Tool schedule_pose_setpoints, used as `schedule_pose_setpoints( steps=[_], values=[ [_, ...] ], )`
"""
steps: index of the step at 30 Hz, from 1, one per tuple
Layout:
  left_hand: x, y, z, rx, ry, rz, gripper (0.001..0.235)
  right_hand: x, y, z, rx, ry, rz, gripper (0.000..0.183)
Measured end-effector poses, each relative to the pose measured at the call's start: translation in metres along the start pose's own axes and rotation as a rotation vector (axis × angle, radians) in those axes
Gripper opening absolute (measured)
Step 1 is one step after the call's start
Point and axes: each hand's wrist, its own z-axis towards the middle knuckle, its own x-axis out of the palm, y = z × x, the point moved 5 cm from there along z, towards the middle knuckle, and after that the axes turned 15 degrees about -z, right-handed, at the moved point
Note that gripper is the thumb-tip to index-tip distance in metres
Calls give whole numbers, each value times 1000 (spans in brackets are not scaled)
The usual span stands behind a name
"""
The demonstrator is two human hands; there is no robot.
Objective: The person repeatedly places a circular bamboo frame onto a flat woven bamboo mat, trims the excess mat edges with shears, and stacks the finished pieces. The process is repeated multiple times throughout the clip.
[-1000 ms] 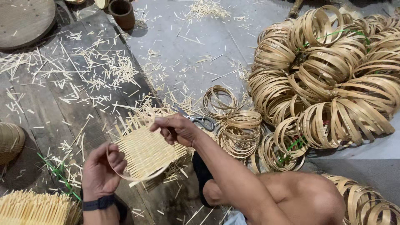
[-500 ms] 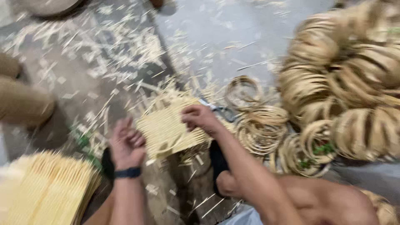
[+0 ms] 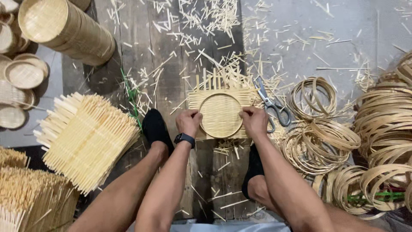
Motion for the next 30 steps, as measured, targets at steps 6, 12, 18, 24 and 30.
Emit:
schedule_pose_setpoints(
  steps=[6, 12, 18, 24, 30],
  values=[
    [-7, -3, 2, -109, -23, -15, 20, -1, -2, -3, 6, 20, 1, 22],
    [-8, -1, 7, -238, 2, 23, 19, 1, 3, -3, -43, -15, -38, 19],
    [-6, 14, 5, -364, -85, -52, 22, 3, 4, -1, 23, 31, 22, 18],
    [2, 44, 14, -349, -37, -132, 24, 2, 2, 4, -4, 37, -10, 16],
    [4, 60, 21, -554, 47, -209, 23, 6, 0, 10, -39, 23, -18, 17]
  ],
)
